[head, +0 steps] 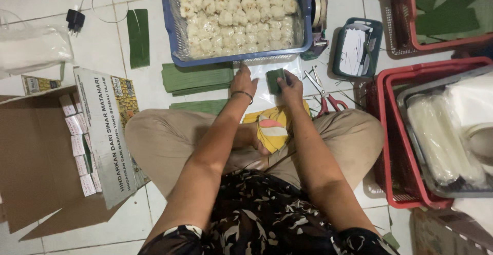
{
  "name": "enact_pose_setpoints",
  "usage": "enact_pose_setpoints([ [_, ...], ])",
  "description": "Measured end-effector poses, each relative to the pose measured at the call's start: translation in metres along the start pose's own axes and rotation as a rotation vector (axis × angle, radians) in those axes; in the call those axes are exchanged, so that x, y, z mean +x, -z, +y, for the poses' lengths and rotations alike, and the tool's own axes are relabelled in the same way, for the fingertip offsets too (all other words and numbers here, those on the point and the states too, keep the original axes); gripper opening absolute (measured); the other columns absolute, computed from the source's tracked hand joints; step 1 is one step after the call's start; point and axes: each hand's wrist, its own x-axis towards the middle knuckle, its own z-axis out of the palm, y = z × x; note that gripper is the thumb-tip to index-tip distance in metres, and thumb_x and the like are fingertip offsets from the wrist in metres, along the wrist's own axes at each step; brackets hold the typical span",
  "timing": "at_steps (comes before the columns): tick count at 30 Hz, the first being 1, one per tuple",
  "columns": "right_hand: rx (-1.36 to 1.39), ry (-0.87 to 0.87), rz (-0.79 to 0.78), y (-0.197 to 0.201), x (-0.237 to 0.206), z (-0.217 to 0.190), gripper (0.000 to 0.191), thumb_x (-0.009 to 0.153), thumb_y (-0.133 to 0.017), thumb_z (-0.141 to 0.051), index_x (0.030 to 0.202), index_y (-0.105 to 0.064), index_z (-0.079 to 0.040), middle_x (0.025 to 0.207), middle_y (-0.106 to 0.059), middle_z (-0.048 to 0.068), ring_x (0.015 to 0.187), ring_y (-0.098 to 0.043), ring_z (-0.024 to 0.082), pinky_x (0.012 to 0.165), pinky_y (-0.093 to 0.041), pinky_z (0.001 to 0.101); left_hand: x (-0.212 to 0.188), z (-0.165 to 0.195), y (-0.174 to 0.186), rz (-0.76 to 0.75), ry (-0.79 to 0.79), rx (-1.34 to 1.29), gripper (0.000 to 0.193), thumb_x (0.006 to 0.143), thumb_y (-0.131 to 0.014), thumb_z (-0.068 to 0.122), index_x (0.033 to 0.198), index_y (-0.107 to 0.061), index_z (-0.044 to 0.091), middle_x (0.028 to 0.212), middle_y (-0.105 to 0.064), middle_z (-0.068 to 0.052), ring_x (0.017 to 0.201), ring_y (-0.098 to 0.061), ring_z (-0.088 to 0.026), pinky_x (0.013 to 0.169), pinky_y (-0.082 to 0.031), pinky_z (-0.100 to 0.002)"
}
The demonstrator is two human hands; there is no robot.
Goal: The person sits on the floor wrapping small white food items in cut pieces of green banana leaf, folding the leaf around each item. They then wrap the leaf-wrapped items in clear plastic sleeves, apply small printed labels to the wrapped packages, and place finished packages into a cardboard box.
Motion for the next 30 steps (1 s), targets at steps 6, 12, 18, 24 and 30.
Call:
enact_pose_setpoints([
  [6,0.197,-0.037,-0.034,0.006,-0.005,0.0,0.049,0.09,-0.075,-0.008,0.134,-0.061,0.005,0.119,-0.071,0.013,0.105,-0.068,0.019,0.094,-0.054,0.0302,-0.009,-0.017,0.009,-0.062,0.093,-0.208,0.008,0.095,-0.072,0.017,0.096,-0.079,0.015,0.088,-0.078,-0.014,0.087,-0.075,-0.033,0.079,-0.059,-0.043],
  [12,0.378,-0.071,-0.077,0.012,-0.016,-0.005,0.044,0.093,-0.072,-0.006,0.134,-0.063,0.008,0.118,-0.072,0.013,0.101,-0.068,0.018,0.09,-0.055,0.0284,-0.014,-0.067,0.051,0.002,0.25,-0.788,0.019,0.084,-0.069,0.001,0.099,-0.075,0.011,0.081,-0.075,-0.007,0.066,-0.068,-0.021,0.056,-0.056,-0.033],
  [18,0.619,-0.063,-0.259,-0.002,-0.048,-0.018,0.039,0.094,-0.071,-0.004,0.13,-0.064,0.008,0.116,-0.072,0.012,0.1,-0.069,0.017,0.09,-0.056,0.0299,-0.057,-0.097,0.1,0.196,0.28,-1.189,0.02,0.091,-0.081,0.01,0.095,-0.062,0.009,0.084,-0.064,-0.007,0.072,-0.064,-0.017,0.061,-0.06,-0.034],
  [24,0.397,0.124,-0.243,-0.05,-0.097,-0.031,0.031,0.093,-0.073,-0.001,0.122,-0.066,0.005,0.11,-0.072,0.008,0.094,-0.066,0.011,0.087,-0.055,0.026,-0.111,-0.064,0.121,-0.401,0.109,-1.975,0.012,0.105,-0.068,0.016,0.106,-0.056,0.013,0.088,-0.058,0.001,0.076,-0.057,-0.013,0.069,-0.054,-0.033],
  [30,0.469,0.221,-0.211,-0.058,-0.113,-0.045,0.018,0.091,-0.077,0.004,0.105,-0.066,0.001,0.11,-0.07,0.009,0.095,-0.065,0.01,0.087,-0.054,0.0245,-0.132,-0.048,0.131,-0.245,0.01,-1.714,0.014,0.103,-0.064,0.007,0.108,-0.051,0.01,0.095,-0.064,-0.002,0.08,-0.059,-0.008,0.069,-0.047,-0.022],
])
